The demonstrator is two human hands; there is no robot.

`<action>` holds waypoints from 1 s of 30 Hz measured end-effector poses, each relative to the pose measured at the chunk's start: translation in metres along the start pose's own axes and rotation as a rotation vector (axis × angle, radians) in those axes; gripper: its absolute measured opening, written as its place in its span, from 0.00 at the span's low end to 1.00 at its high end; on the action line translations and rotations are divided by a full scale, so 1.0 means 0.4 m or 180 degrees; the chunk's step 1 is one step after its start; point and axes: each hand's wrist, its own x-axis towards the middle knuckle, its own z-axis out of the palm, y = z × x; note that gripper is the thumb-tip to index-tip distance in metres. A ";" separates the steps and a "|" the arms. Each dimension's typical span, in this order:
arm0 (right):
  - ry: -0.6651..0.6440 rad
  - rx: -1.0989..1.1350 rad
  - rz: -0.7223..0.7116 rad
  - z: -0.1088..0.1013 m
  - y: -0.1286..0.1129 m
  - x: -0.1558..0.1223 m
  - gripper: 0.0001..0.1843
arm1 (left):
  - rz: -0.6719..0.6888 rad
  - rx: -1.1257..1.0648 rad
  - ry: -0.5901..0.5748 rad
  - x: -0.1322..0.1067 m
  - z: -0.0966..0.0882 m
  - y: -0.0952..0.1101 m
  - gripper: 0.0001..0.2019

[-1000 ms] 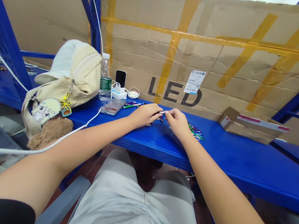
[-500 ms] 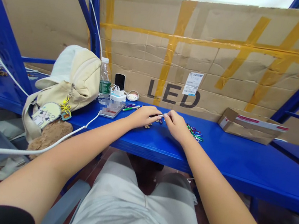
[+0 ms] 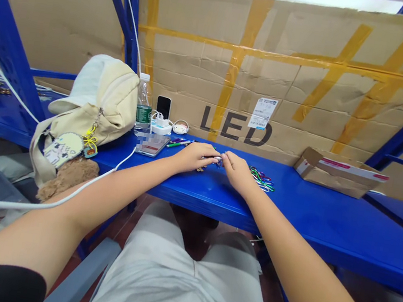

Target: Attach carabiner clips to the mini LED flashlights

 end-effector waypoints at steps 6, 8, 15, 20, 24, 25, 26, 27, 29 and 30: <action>-0.0406 0.1870 0.0719 -0.001 -0.003 -0.001 0.17 | 0.0260 0.1135 0.0058 0.002 0.002 0.012 0.17; -0.0509 0.2138 0.0854 -0.003 -0.005 -0.001 0.18 | 0.0256 0.1182 0.0091 0.006 0.002 0.017 0.17; -0.0082 -0.0334 0.0014 -0.011 0.001 -0.007 0.23 | -0.0482 -0.0520 -0.0344 0.013 -0.007 0.011 0.14; -0.0294 -0.1728 -0.0293 -0.019 -0.005 -0.012 0.24 | -0.1249 -0.1372 -0.0545 0.002 -0.019 0.015 0.16; -0.0178 -0.1928 -0.0102 -0.014 -0.027 -0.011 0.25 | -0.1021 -0.1178 -0.0374 0.002 -0.017 0.021 0.14; -0.0122 -0.1893 -0.0032 -0.012 -0.033 -0.010 0.25 | -0.0886 -0.1047 -0.0274 0.003 -0.015 0.022 0.13; -0.0070 -0.1837 0.0034 -0.010 -0.038 -0.009 0.26 | -0.0745 -0.0910 -0.0164 0.004 -0.014 0.022 0.13; -0.0030 -0.1762 0.0094 -0.008 -0.042 -0.007 0.26 | -0.0609 -0.0779 -0.0061 0.005 -0.012 0.022 0.12; 0.0021 -0.1556 0.0192 -0.005 -0.045 -0.004 0.26 | -0.0382 -0.0548 0.0080 0.007 -0.009 0.023 0.12; 0.0040 -0.1421 0.0231 -0.005 -0.044 -0.003 0.26 | -0.0294 -0.0425 0.0109 0.008 -0.007 0.024 0.12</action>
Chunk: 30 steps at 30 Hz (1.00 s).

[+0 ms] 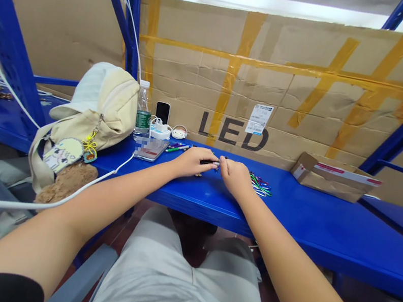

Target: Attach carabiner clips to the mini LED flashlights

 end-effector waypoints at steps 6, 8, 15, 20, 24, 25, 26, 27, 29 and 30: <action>-0.0060 0.1208 0.0182 0.018 0.026 0.010 0.28 | 0.0095 0.0721 -0.0047 -0.001 0.008 0.003 0.12; -0.0139 0.1485 0.0180 0.024 0.033 0.012 0.28 | 0.0063 0.0583 -0.0124 0.001 0.011 0.002 0.12; -0.0349 0.1872 0.0193 0.026 0.033 0.008 0.29 | -0.0423 -0.0199 -0.0142 0.008 0.016 0.005 0.12; -0.0203 0.1373 -0.0128 0.002 0.036 -0.006 0.26 | -0.0946 -0.0624 -0.0171 0.009 0.001 0.005 0.11; -0.0230 0.0114 -0.0483 -0.015 0.041 -0.015 0.17 | -0.1281 -0.0973 -0.0292 0.003 -0.011 -0.005 0.14; -0.0279 -0.0115 -0.0570 -0.015 0.041 -0.016 0.16 | -0.1315 -0.1038 -0.0365 0.002 -0.012 -0.007 0.14; -0.0328 -0.0291 -0.0632 -0.015 0.041 -0.015 0.16 | -0.1328 -0.1089 -0.0431 0.000 -0.014 -0.009 0.15; -0.0373 -0.0429 -0.0655 -0.014 0.040 -0.015 0.15 | -0.1328 -0.1112 -0.0479 -0.001 -0.015 -0.010 0.15; -0.0459 -0.0589 -0.0640 -0.012 0.037 -0.013 0.14 | -0.1315 -0.1066 -0.0542 -0.003 -0.017 -0.010 0.15; -0.0491 -0.0602 -0.0632 -0.012 0.036 -0.013 0.14 | -0.1300 -0.1008 -0.0565 -0.004 -0.017 -0.010 0.15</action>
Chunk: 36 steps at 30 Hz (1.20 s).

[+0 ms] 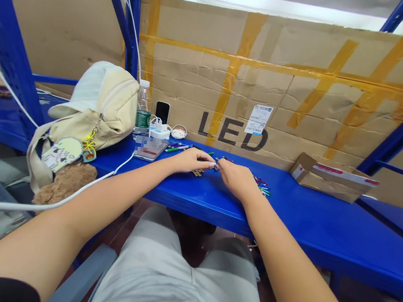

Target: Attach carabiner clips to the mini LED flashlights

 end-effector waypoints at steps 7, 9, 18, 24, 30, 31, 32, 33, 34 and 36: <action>0.0022 0.0494 0.0011 0.005 -0.006 -0.004 0.14 | 0.0518 0.0523 0.0107 -0.004 0.003 -0.004 0.14; 0.0092 0.0737 0.0019 0.010 -0.004 -0.005 0.15 | 0.0705 0.0653 0.0204 -0.003 0.006 -0.005 0.15; 0.0143 0.1214 -0.0027 0.019 0.005 0.001 0.15 | 0.1023 0.0961 0.0315 0.001 0.007 -0.004 0.13; 0.0242 0.1014 0.0200 0.006 0.002 0.002 0.16 | 0.0369 0.0262 0.0275 0.009 0.020 0.007 0.15; 0.0275 0.0916 0.0490 -0.006 0.020 0.002 0.16 | -0.0055 0.0485 0.0031 0.048 -0.039 -0.031 0.21; 0.0268 0.0821 0.0655 -0.008 0.026 0.002 0.16 | -0.0292 0.0969 0.0169 0.056 -0.063 -0.047 0.22; 0.0247 0.0707 0.0822 -0.009 0.032 0.001 0.16 | -0.0597 0.1626 0.0299 0.063 -0.088 -0.065 0.20; 0.0218 0.0584 0.0976 -0.011 0.037 0.001 0.16 | -0.1015 0.2270 0.0344 0.068 -0.113 -0.086 0.17; 0.0183 0.0463 0.1109 -0.012 0.041 0.000 0.17 | -0.1295 0.2478 0.0412 0.070 -0.136 -0.108 0.14; 0.0106 0.0258 0.1276 -0.013 0.045 0.000 0.18 | -0.1667 0.2671 0.0449 0.067 -0.170 -0.153 0.12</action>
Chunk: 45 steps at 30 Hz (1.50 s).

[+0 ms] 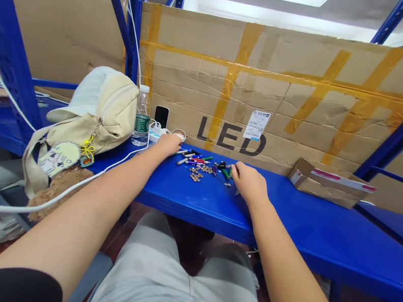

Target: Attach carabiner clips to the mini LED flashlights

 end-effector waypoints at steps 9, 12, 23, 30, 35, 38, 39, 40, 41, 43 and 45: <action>-0.0019 -0.0391 -0.0333 0.026 -0.005 0.004 0.13 | -0.0363 -0.0014 -0.0164 0.036 0.056 -0.062 0.20; -0.0089 -0.0442 -0.0406 0.032 -0.005 0.004 0.13 | -0.0189 -0.0177 -0.0174 0.041 0.058 -0.053 0.18; -0.0121 -0.0048 -0.0905 0.025 -0.049 -0.013 0.13 | 0.0921 -0.2088 0.0446 -0.054 -0.009 0.062 0.20; -0.0292 0.0267 -0.1573 0.049 -0.107 -0.007 0.17 | 0.1435 -0.2854 0.0247 -0.086 0.004 0.119 0.17; -0.0418 0.0407 -0.1567 0.067 -0.095 0.007 0.16 | 0.1643 -0.2855 -0.0036 -0.090 0.017 0.122 0.17; -0.0383 0.0660 -0.1486 0.075 -0.090 0.011 0.14 | 0.1719 -0.2856 -0.0167 -0.093 0.027 0.124 0.17; -0.0377 0.0758 -0.1449 0.078 -0.089 0.013 0.13 | 0.1746 -0.2851 -0.0203 -0.093 0.029 0.125 0.17; -0.0375 0.0860 -0.1419 0.081 -0.089 0.014 0.11 | 0.1766 -0.2838 -0.0224 -0.093 0.031 0.125 0.16; -0.0375 0.0964 -0.1396 0.084 -0.089 0.015 0.10 | 0.1777 -0.2815 -0.0229 -0.093 0.033 0.125 0.16; -0.0375 0.1146 -0.1363 0.090 -0.088 0.019 0.08 | 0.1776 -0.2741 -0.0212 -0.093 0.034 0.125 0.16; -0.0376 0.1291 -0.1314 0.095 -0.088 0.022 0.07 | 0.1772 -0.2641 -0.0212 -0.093 0.033 0.125 0.16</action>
